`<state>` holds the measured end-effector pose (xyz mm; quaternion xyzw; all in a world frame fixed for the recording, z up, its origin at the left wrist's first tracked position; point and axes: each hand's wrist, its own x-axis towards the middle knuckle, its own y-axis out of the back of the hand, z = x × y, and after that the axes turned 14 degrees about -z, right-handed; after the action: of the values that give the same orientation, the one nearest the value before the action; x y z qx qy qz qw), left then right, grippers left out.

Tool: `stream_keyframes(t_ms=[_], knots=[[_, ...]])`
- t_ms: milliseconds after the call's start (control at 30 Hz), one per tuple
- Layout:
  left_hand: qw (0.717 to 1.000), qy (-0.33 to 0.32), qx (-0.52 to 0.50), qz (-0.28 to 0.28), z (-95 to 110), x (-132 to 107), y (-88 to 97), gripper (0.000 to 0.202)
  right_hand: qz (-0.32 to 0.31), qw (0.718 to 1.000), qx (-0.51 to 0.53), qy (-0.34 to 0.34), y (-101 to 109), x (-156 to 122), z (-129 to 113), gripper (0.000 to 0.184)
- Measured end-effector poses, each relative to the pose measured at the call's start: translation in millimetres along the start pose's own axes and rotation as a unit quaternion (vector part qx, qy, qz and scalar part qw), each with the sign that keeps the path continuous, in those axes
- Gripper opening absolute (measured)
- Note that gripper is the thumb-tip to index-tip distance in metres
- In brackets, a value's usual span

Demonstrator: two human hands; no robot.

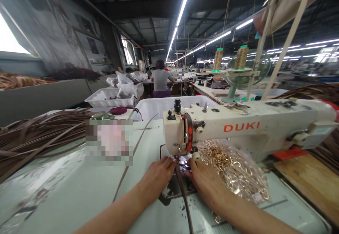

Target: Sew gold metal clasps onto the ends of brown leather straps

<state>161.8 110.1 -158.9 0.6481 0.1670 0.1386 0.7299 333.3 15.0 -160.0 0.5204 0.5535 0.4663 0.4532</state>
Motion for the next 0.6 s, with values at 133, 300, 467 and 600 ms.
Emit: stream_keyframes(t_ms=[133,300,467,600], knots=[[0.997,-0.043,0.058,-0.011,-2.6,1.1,-2.2,0.031,0.001,1.0,0.001,0.025,-3.7,7.2,3.2,0.022],[0.998,-0.012,0.057,0.03,-8.5,2.6,-5.5,0.02,0.001,0.999,-0.006,0.046,-4.1,14.2,-0.5,0.021],[0.998,0.004,0.023,0.056,-6.2,4.4,-11.5,0.017,-0.002,0.999,-0.021,0.048,-4.2,18.5,-8.8,0.027],[0.999,0.012,-0.004,0.048,-2.3,5.4,-6.3,0.022,-0.013,0.998,-0.032,0.045,-2.0,19.6,-13.2,0.028]])
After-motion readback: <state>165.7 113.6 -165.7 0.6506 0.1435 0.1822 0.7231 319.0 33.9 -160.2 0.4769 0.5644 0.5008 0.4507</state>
